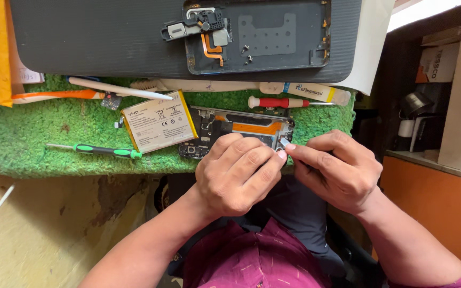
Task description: The person repairs a disassembled smartphone on a green mat, using a pry tool to work on the internal components near the battery while holding the phone frame steady. They continue prying and adjusting the small internal parts, then lift and reposition the phone chassis at the end.
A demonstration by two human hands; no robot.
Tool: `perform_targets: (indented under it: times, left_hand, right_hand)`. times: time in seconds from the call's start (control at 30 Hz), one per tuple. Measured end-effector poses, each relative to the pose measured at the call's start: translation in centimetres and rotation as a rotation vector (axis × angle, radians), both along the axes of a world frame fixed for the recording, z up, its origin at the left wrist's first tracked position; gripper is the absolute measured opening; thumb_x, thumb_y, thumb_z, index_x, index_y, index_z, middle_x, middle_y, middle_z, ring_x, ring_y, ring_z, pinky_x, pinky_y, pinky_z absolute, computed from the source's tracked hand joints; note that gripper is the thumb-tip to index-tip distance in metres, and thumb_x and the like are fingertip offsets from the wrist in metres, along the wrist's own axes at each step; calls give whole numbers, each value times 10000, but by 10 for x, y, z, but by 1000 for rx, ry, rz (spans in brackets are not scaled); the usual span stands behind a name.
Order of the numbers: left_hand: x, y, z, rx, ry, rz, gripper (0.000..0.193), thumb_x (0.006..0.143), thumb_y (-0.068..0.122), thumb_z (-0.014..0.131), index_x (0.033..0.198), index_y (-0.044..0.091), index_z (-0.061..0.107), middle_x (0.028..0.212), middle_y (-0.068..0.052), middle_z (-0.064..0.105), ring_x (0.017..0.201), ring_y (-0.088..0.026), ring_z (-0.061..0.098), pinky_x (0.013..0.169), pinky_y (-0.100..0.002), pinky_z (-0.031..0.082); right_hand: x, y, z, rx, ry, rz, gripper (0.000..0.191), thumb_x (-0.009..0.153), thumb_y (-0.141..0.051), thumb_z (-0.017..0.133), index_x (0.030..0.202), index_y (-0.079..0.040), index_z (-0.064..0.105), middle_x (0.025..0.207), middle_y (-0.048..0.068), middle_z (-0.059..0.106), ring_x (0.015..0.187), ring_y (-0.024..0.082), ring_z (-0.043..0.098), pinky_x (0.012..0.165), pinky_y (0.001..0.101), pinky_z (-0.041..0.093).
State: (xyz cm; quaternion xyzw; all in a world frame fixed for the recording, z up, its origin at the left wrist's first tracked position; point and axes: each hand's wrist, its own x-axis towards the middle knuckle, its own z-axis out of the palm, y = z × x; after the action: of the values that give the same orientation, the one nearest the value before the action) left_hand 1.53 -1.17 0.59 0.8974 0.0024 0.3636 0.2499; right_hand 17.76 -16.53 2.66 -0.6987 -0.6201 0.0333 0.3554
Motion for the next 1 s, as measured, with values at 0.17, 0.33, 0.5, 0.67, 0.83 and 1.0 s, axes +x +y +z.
perform_targets:
  times: [0.17,0.33,0.5,0.67,0.83,1.0]
  left_hand:
    - [0,-1,-3,-17,-5,3,213,895,59,801,1083,4,718,1006,-71,689,971,-244,681,911,-398,524]
    - [0,-1,-2,-36,2,-3,229,877,57,811,1077,-4,716,1004,-74,685,968,-252,679,918,-405,532]
    - [-1,-1,-1,-65,2,-9,237,866,58,816,1067,-12,712,1000,-79,680,960,-260,677,906,-411,540]
    - [-1,0,-3,-62,-6,-12,236,871,55,816,1067,-18,708,1003,-89,677,959,-266,673,904,-420,545]
    - [-1,0,-4,-58,-3,-11,236,871,52,813,1067,-22,705,1002,-90,674,957,-267,672,902,-424,551]
    - [0,0,-4,-66,-4,-12,237,870,50,812,1068,-24,703,1003,-92,672,964,-271,674,902,-424,560]
  right_hand:
    - [0,-1,-1,34,-38,26,333,784,82,821,1086,-47,768,857,68,654,715,195,650,622,327,531]
    - [0,-4,-4,39,-124,87,356,788,77,831,1126,-6,755,903,85,633,730,220,664,614,341,532]
    - [-1,-7,-6,30,-204,115,362,798,86,821,1143,7,743,973,79,609,774,230,686,632,351,550]
    - [-1,-7,-8,23,-207,107,355,799,95,808,1138,13,745,990,81,603,789,234,694,649,356,565]
    - [-1,-7,-11,43,-209,108,350,813,109,807,1144,19,737,991,82,599,798,233,690,660,357,570]
    - [-1,-8,-10,35,-207,105,367,811,109,807,1156,8,730,992,78,600,797,232,687,657,358,564]
